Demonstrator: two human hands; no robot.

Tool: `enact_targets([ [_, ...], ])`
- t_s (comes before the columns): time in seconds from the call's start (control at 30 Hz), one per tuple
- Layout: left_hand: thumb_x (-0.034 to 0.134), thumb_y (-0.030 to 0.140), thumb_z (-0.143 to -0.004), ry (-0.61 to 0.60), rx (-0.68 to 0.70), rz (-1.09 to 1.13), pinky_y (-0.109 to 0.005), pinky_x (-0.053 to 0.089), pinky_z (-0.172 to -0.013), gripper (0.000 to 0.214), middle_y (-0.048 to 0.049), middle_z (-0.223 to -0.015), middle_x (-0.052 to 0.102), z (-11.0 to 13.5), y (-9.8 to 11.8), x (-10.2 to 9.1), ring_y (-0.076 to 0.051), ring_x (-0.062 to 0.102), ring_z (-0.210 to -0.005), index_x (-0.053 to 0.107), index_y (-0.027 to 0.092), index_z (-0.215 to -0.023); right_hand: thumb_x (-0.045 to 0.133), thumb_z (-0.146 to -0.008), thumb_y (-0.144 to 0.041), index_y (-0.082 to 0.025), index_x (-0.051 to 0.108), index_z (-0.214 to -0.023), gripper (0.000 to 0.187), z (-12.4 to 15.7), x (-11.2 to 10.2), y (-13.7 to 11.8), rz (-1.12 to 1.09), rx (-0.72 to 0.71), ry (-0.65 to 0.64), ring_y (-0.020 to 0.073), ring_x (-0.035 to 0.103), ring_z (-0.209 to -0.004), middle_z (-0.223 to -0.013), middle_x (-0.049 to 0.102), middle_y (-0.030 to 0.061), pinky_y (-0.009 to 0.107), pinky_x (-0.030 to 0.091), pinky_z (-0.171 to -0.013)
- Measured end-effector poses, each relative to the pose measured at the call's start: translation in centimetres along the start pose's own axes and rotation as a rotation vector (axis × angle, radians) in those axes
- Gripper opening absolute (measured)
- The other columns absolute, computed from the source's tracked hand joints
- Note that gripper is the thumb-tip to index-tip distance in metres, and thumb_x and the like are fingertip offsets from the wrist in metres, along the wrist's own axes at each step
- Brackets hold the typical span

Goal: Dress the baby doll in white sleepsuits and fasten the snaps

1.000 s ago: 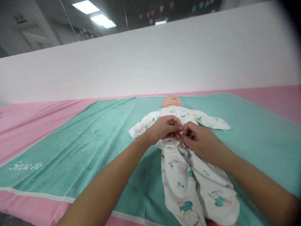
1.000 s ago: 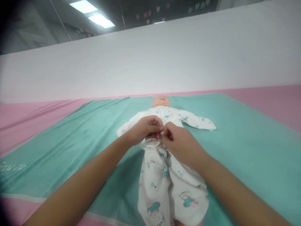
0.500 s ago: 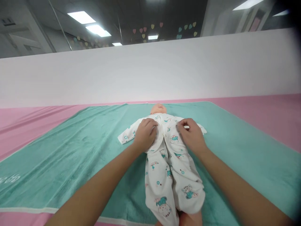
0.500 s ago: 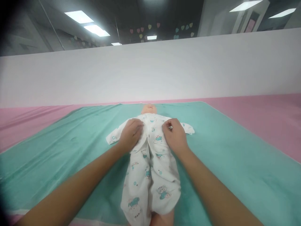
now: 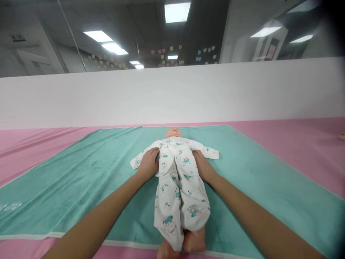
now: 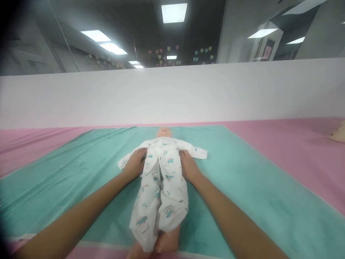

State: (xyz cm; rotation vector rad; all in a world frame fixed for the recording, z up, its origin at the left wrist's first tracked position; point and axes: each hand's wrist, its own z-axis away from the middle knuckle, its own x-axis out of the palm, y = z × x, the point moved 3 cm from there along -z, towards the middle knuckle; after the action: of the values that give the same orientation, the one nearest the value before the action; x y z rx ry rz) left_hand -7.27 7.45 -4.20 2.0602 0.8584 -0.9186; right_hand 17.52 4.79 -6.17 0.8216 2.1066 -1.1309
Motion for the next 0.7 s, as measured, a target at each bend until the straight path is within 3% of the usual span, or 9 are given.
enact_targets([
  [0.13,0.051,0.019,-0.076,-0.177,-0.126,0.158,-0.034,0.04,-0.091,0.038,-0.0043,-0.118,0.056,6.1,3.0,-1.8,-0.023,0.051,-0.11,0.05,0.024,-0.114,0.054,-0.076,-0.023,-0.018,0.05,-0.1,0.024,3.4,-0.9,-1.6,-0.021,-0.03,-0.104,0.0225,0.051,-0.093,-0.104,0.055,0.0098,0.034,0.04,-0.081],
  [0.2,0.054,0.023,-0.075,-0.214,-0.166,0.151,-0.033,0.042,-0.083,0.037,-0.0039,-0.113,0.058,7.8,4.2,-2.4,-0.023,0.053,-0.104,0.05,0.024,-0.111,0.054,-0.074,-0.02,-0.018,0.052,-0.095,0.021,4.5,-1.1,-2.1,0.031,-0.028,-0.13,0.0218,0.051,-0.092,-0.102,0.057,0.0088,0.032,0.038,-0.08],
  [0.33,0.044,0.019,-0.078,-0.146,-0.294,0.001,-0.028,0.039,-0.064,0.011,-0.0022,-0.085,0.061,7.1,5.0,-2.5,-0.02,0.056,-0.079,0.052,0.021,-0.084,0.042,-0.08,-0.016,-0.018,0.053,-0.083,0.012,4.6,-1.1,-2.5,0.122,0.13,-0.087,0.0182,0.052,-0.088,-0.093,0.059,0.0066,0.028,0.036,-0.075],
  [0.43,0.038,0.022,-0.083,-0.061,-0.347,-0.074,-0.027,0.035,-0.057,0.013,-0.0004,-0.069,0.056,6.1,5.2,-2.9,-0.018,0.051,-0.066,0.046,0.02,-0.072,0.037,-0.084,-0.019,-0.019,0.051,-0.076,0.016,5.1,-1.9,-2.9,0.173,0.198,-0.046,0.0164,0.052,-0.08,-0.085,0.058,0.0038,0.026,0.035,-0.069],
  [0.53,0.038,0.027,-0.086,-0.048,-0.269,-0.002,-0.028,0.04,-0.064,0.016,-0.0003,-0.074,0.057,7.9,6.1,-3.9,-0.017,0.053,-0.071,0.048,0.02,-0.075,0.034,-0.088,-0.023,-0.019,0.05,-0.073,0.022,7.7,-3.5,-4.1,0.153,0.116,-0.018,0.0156,0.05,-0.08,-0.083,0.056,0.0024,0.026,0.035,-0.069],
  [0.63,0.039,0.025,-0.088,-0.123,-0.095,0.139,-0.029,0.044,-0.077,0.013,-0.0013,-0.091,0.06,11.9,8.0,-4.9,-0.016,0.055,-0.087,0.051,0.022,-0.089,0.036,-0.086,-0.021,-0.021,0.052,-0.079,0.017,11.3,-4.8,-5.8,0.047,0.041,-0.066,0.0143,0.05,-0.08,-0.087,0.056,0.0006,0.025,0.035,-0.07],
  [0.7,0.041,0.024,-0.088,-0.06,0.02,0.13,-0.03,0.045,-0.082,0.012,-0.0033,-0.1,0.059,14.2,9.7,-5.5,-0.017,0.055,-0.095,0.051,0.023,-0.095,0.043,-0.08,-0.018,-0.022,0.052,-0.084,0.011,13.1,-4.8,-6.9,-0.001,0.045,-0.111,0.0144,0.049,-0.08,-0.089,0.056,-0.0004,0.026,0.035,-0.07],
])
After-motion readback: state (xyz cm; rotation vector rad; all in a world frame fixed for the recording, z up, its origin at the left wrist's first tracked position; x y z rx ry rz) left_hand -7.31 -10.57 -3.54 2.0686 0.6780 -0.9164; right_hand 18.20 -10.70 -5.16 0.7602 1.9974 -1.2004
